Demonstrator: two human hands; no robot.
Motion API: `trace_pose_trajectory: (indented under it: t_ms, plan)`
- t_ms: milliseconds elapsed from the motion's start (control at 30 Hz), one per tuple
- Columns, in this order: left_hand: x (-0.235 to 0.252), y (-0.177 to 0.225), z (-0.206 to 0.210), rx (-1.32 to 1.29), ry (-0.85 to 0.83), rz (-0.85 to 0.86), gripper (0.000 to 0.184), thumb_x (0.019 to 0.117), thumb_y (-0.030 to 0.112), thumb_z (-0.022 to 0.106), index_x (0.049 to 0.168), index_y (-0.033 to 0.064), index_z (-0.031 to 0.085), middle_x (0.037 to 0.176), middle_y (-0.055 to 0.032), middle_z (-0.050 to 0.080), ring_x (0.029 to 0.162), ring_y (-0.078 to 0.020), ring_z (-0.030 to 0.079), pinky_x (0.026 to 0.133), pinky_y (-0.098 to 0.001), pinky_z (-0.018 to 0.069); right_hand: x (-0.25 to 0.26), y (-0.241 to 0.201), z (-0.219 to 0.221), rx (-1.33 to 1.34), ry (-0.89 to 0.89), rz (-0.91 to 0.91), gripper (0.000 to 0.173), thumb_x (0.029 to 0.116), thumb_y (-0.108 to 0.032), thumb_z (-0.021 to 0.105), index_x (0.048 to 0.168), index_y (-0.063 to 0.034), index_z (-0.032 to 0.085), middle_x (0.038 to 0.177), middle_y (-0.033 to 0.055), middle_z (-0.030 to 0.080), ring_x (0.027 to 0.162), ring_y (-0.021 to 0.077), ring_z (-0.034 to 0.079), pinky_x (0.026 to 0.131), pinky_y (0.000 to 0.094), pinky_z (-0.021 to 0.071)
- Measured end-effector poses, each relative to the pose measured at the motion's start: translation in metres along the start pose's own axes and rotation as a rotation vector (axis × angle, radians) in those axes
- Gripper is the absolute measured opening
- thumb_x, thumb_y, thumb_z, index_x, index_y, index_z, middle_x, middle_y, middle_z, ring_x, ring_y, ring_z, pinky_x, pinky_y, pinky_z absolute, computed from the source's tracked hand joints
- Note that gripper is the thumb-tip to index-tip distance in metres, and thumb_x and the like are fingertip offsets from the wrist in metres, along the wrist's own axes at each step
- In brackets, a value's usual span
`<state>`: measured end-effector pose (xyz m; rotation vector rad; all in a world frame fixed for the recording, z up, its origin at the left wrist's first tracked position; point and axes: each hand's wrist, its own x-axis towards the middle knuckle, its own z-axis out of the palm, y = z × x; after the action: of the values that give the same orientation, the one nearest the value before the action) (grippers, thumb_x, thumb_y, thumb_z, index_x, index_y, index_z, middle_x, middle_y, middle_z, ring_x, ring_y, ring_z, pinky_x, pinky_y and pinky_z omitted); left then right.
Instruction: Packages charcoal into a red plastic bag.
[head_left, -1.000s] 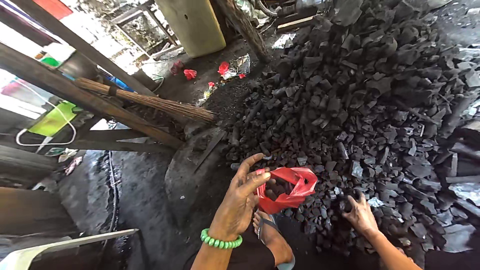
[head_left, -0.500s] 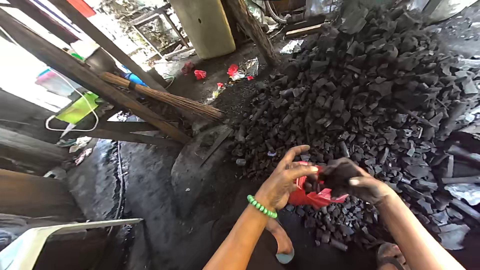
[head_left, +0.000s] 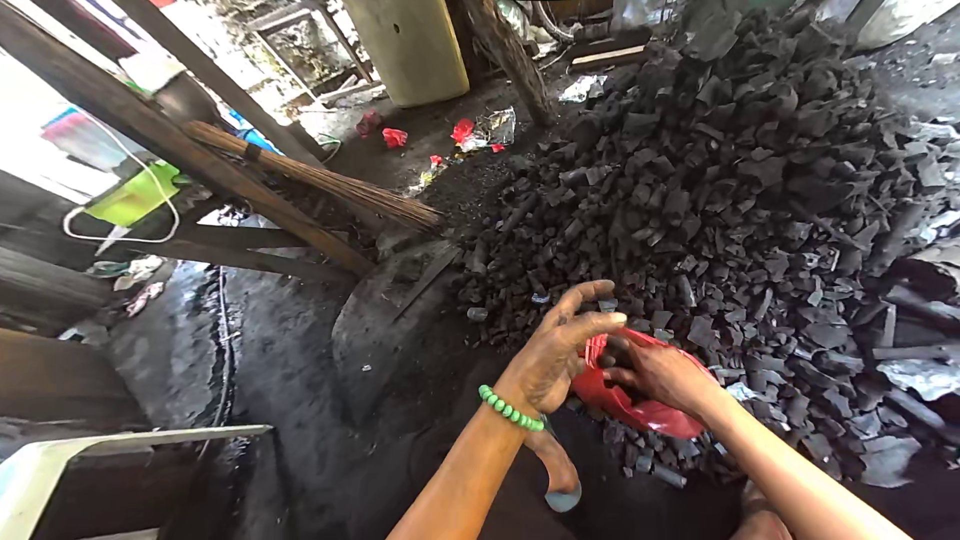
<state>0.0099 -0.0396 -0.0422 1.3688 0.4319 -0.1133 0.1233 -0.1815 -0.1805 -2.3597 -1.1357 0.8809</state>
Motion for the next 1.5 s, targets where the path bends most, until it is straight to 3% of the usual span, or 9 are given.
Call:
trace_pose_trajectory:
  t_ms: [167,267,367,500,700,900,1100,1367,1500]
  plan:
    - [-0.005,0.005,-0.007,-0.039,0.175,0.051,0.047,0.1004,0.022,0.053,0.146,0.0151,0.045,0.108,-0.0090,0.067,0.083,-0.0144,0.067,0.071,-0.0281,0.0569,-0.017,0.018,0.020,0.291,0.644,-0.293,0.034,0.1058,-0.023,0.052,0.126,-0.0020,0.070,0.111,0.0160,0.074,0.101,0.0285,0.073,0.091,0.0514,0.0576]
    - [-0.006,0.009,-0.014,-0.085,0.250,0.112,0.049,0.0977,0.020,0.054,0.145,0.0143,0.044,0.106,-0.0083,0.067,0.087,-0.0154,0.068,0.075,-0.0304,0.0588,-0.015,0.056,0.056,0.664,0.765,0.007,0.031,0.1064,-0.018,0.050,0.129,0.0031,0.058,0.113,0.0185,0.068,0.093,0.0242,0.070,0.084,0.0448,0.0593]
    - [-0.005,0.010,-0.018,-0.116,0.299,0.149,0.048,0.0980,0.019,0.053,0.145,0.0145,0.045,0.109,-0.0082,0.066,0.090,-0.0163,0.069,0.074,-0.0301,0.0592,-0.016,0.103,0.118,0.252,0.118,0.158,0.061,0.0907,-0.025,0.077,0.142,-0.0016,0.056,0.146,0.0330,0.047,0.131,0.0506,0.051,0.103,0.0697,0.0442]
    - [-0.012,0.009,-0.023,-0.068,0.328,0.130,0.047,0.0993,0.029,0.055,0.145,0.0234,0.047,0.107,-0.0045,0.069,0.086,-0.0120,0.070,0.071,-0.0260,0.0581,-0.033,0.099,0.192,-0.235,-0.373,0.146,0.095,0.0778,-0.014,0.085,0.158,-0.0311,0.039,0.173,0.0161,0.001,0.152,0.0571,-0.006,0.100,0.0904,0.0197]
    - [-0.012,0.011,-0.034,-0.049,0.390,0.132,0.046,0.0981,0.031,0.056,0.143,0.0231,0.048,0.105,-0.0021,0.068,0.087,-0.0120,0.070,0.073,-0.0274,0.0591,-0.020,0.127,0.165,-0.226,-0.320,0.062,0.050,0.0981,0.005,0.052,0.144,-0.0155,0.058,0.166,0.0203,0.028,0.152,0.0523,0.020,0.107,0.0698,0.0412]
    - [-0.012,0.008,-0.039,-0.028,0.351,0.110,0.045,0.0991,0.034,0.057,0.142,0.0241,0.050,0.103,-0.0049,0.069,0.087,-0.0148,0.071,0.069,-0.0293,0.0596,0.000,0.159,0.107,0.417,0.173,0.345,0.046,0.0915,-0.009,0.074,0.136,-0.0005,0.062,0.134,0.0299,0.059,0.122,0.0445,0.059,0.105,0.0607,0.0462]
    - [-0.003,0.003,-0.018,0.012,0.192,0.044,0.048,0.0993,0.027,0.054,0.146,0.0209,0.047,0.103,-0.0093,0.069,0.076,-0.0125,0.068,0.064,-0.0247,0.0560,-0.003,0.090,0.008,1.439,0.362,-0.051,0.036,0.0818,-0.005,0.065,0.118,-0.0105,0.060,0.096,0.0057,0.071,0.078,0.0179,0.072,0.070,0.0353,0.0640]
    - [0.014,0.002,0.000,-0.005,0.056,0.051,0.050,0.0968,0.021,0.053,0.146,0.0148,0.047,0.110,-0.0103,0.067,0.084,-0.0134,0.068,0.067,-0.0250,0.0560,0.018,0.019,0.016,-0.039,0.061,-0.218,0.062,0.0922,-0.013,0.073,0.149,-0.0248,0.053,0.153,0.0264,0.044,0.139,0.0485,0.043,0.109,0.0654,0.0407]
    - [0.016,0.002,-0.003,-0.036,0.154,0.032,0.038,0.1040,0.023,0.048,0.141,0.0146,0.050,0.105,-0.0089,0.066,0.082,-0.0141,0.066,0.067,-0.0267,0.0545,-0.012,0.038,-0.006,-0.110,-0.072,-0.111,0.052,0.1002,-0.013,0.061,0.150,-0.0249,0.053,0.150,0.0242,0.049,0.130,0.0453,0.055,0.103,0.0639,0.0466]
